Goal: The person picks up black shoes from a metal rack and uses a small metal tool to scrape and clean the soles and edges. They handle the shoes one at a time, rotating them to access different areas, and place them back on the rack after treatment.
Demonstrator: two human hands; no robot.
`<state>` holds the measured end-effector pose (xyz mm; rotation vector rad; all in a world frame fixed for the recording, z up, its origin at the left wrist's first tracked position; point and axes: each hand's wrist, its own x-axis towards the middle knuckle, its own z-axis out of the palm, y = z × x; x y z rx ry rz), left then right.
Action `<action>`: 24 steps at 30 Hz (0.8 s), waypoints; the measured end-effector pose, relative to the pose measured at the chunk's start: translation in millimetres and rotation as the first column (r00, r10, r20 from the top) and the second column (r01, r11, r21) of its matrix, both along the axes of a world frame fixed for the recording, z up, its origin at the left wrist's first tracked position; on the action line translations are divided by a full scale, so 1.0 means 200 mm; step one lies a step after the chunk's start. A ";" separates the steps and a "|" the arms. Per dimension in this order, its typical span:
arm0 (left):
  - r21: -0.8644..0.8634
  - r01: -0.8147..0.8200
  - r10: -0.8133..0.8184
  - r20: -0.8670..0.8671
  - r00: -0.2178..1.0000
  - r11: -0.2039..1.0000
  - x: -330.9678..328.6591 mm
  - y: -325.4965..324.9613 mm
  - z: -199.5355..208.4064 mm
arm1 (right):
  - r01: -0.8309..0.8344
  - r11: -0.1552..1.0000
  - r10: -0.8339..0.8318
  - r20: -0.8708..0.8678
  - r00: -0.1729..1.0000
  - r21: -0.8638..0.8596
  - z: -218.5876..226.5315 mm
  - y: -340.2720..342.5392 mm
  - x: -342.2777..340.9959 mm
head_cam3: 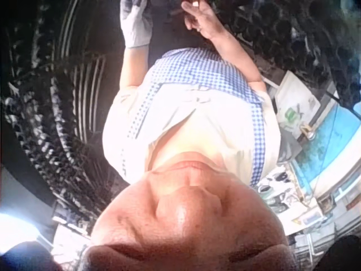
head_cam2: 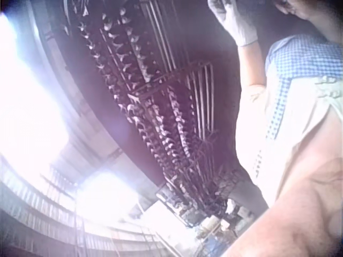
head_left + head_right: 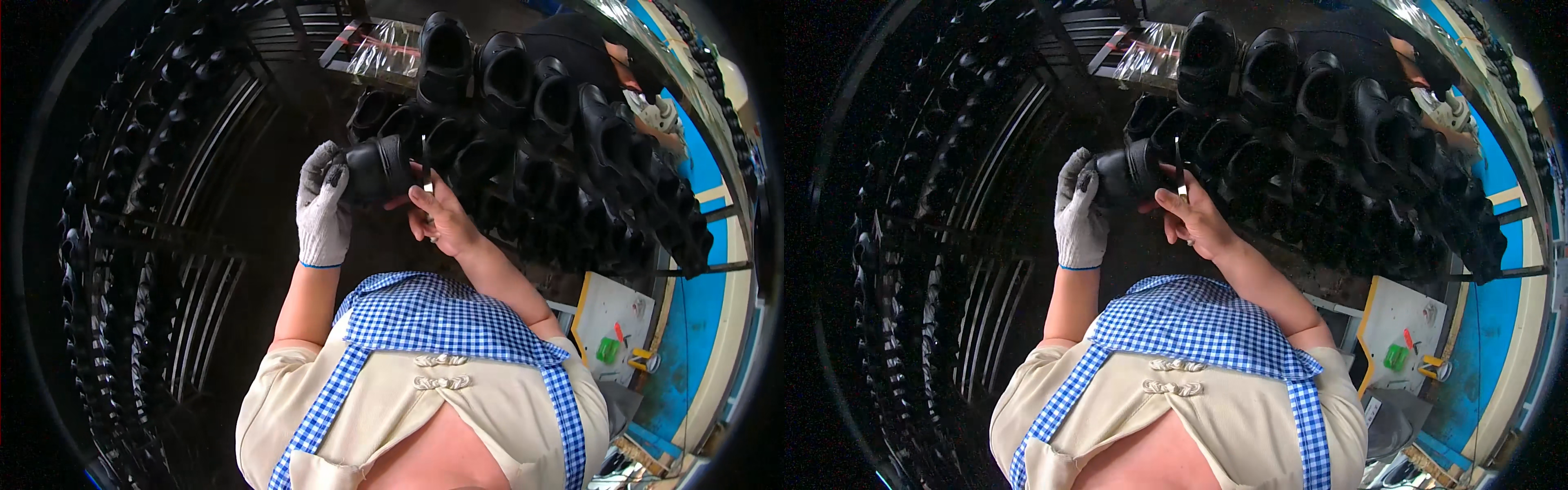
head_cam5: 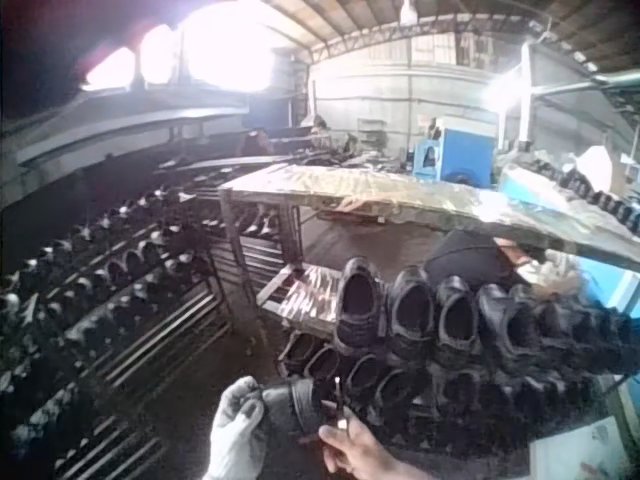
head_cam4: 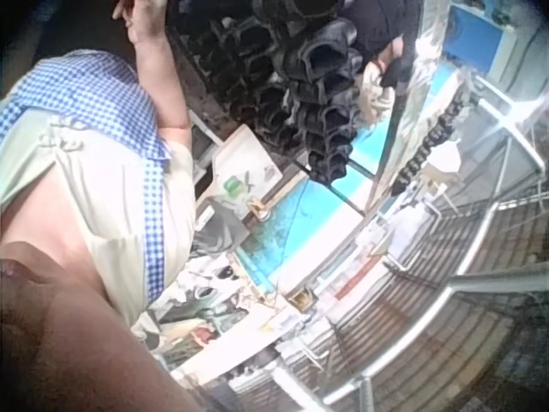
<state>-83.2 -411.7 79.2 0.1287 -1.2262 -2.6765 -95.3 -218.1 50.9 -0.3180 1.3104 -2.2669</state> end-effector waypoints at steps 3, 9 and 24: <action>-0.210 -0.011 -0.005 -0.077 0.997 0.978 0.06 0.03 -0.01 | -0.111 0.993 0.112 0.051 0.992 -0.037 -0.05 0.06 -0.01; -0.978 0.061 -0.696 -0.096 0.711 0.198 0.14 0.08 0.11 | -0.088 0.980 0.040 0.260 0.965 0.180 -0.36 0.24 0.05; 0.001 0.082 -0.082 0.087 0.993 0.997 0.01 -0.07 -0.03 | 0.133 0.941 -0.080 -0.176 0.981 0.311 -0.23 0.30 0.23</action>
